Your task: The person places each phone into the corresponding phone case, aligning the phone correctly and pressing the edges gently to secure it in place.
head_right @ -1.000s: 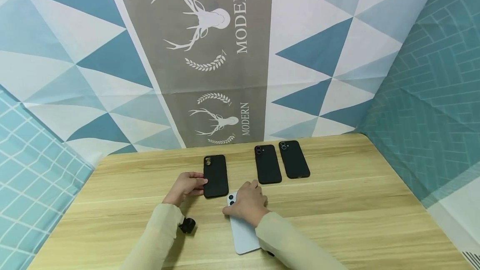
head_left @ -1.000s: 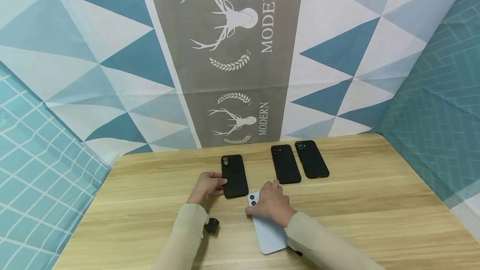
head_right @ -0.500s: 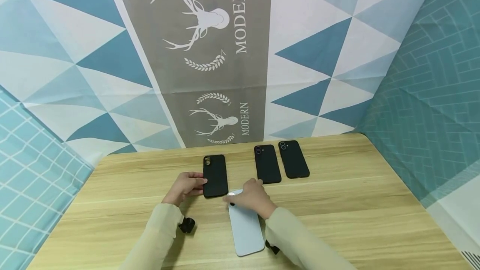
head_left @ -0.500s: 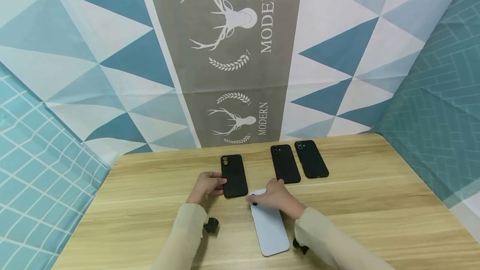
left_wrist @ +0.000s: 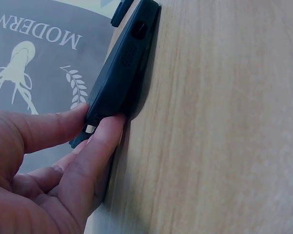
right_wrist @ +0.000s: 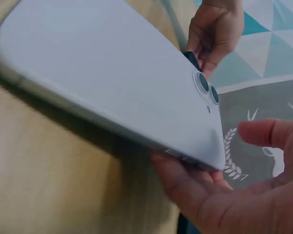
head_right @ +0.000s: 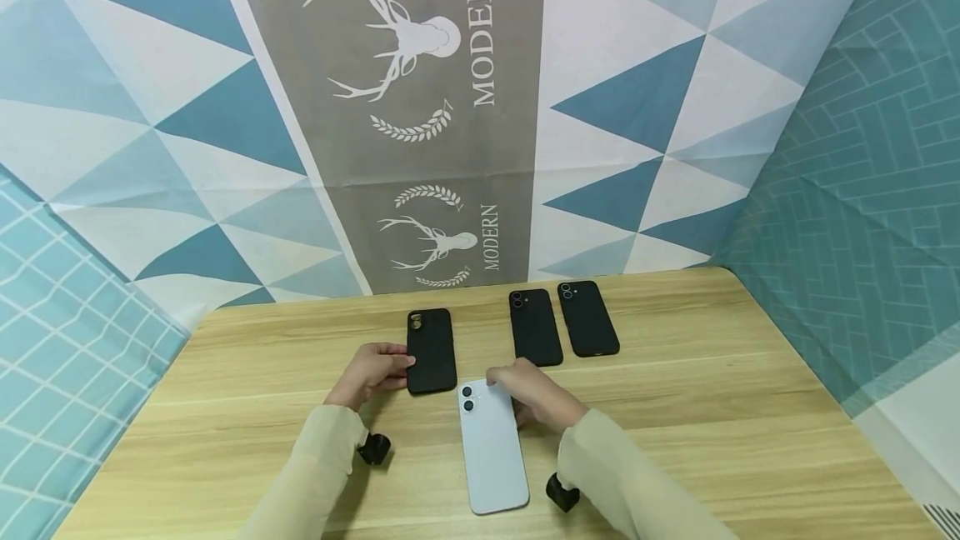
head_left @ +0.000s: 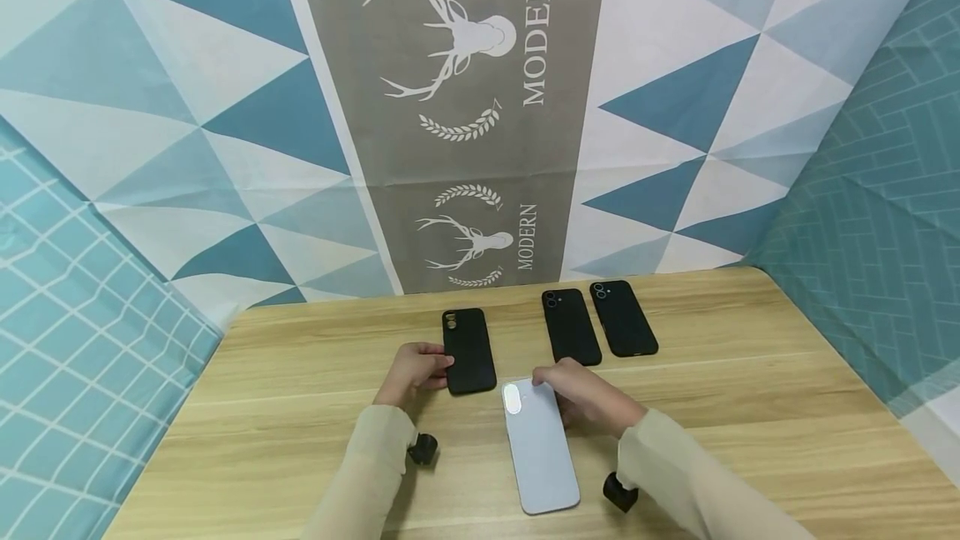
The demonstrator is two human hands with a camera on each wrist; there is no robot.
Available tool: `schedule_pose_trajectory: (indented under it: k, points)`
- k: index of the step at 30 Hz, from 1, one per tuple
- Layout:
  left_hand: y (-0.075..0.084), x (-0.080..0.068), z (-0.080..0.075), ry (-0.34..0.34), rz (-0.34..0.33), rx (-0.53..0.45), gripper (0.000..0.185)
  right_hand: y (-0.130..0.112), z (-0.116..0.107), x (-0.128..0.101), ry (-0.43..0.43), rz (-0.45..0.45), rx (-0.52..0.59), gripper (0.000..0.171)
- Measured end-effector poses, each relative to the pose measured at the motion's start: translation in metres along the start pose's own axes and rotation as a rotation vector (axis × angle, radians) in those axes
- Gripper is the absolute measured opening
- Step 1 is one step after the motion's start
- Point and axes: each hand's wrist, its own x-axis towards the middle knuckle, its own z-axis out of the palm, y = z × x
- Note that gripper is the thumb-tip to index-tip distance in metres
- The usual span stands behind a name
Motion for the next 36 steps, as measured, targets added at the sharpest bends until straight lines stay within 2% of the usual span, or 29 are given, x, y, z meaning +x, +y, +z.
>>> schedule_pose_trajectory:
  k: [5, 10, 14, 21, 25, 32, 36]
  points:
    - [-0.001, 0.000, -0.001, -0.003, -0.002, -0.009, 0.036, 0.011, 0.000, 0.001, 0.017, -0.019, -0.055, 0.026]
    - [-0.002, 0.000, -0.001, -0.009, -0.002, -0.019, 0.036, 0.017, 0.000, 0.000, 0.016, -0.035, -0.046, 0.013]
    - [-0.002, -0.001, -0.003, -0.016, 0.005, -0.025, 0.038, 0.020, 0.000, -0.002, 0.026, -0.056, -0.019, 0.014]
    - [-0.003, -0.005, -0.014, -0.010, 0.043, -0.044, 0.041, 0.023, -0.002, -0.006, 0.036, -0.027, 0.030, 0.017]
    - [-0.002, -0.008, -0.021, -0.004, 0.056, -0.064, 0.040, 0.025, -0.004, -0.007, -0.012, -0.027, 0.075, 0.019]
    - [0.002, -0.019, -0.032, -0.017, 0.068, -0.102, 0.043, 0.029, -0.013, -0.005, -0.176, -0.095, 0.161, 0.031]
    - [0.006, -0.026, -0.035, -0.030, 0.083, -0.124, 0.043, 0.032, -0.017, -0.003, -0.201, -0.112, 0.201, 0.038]
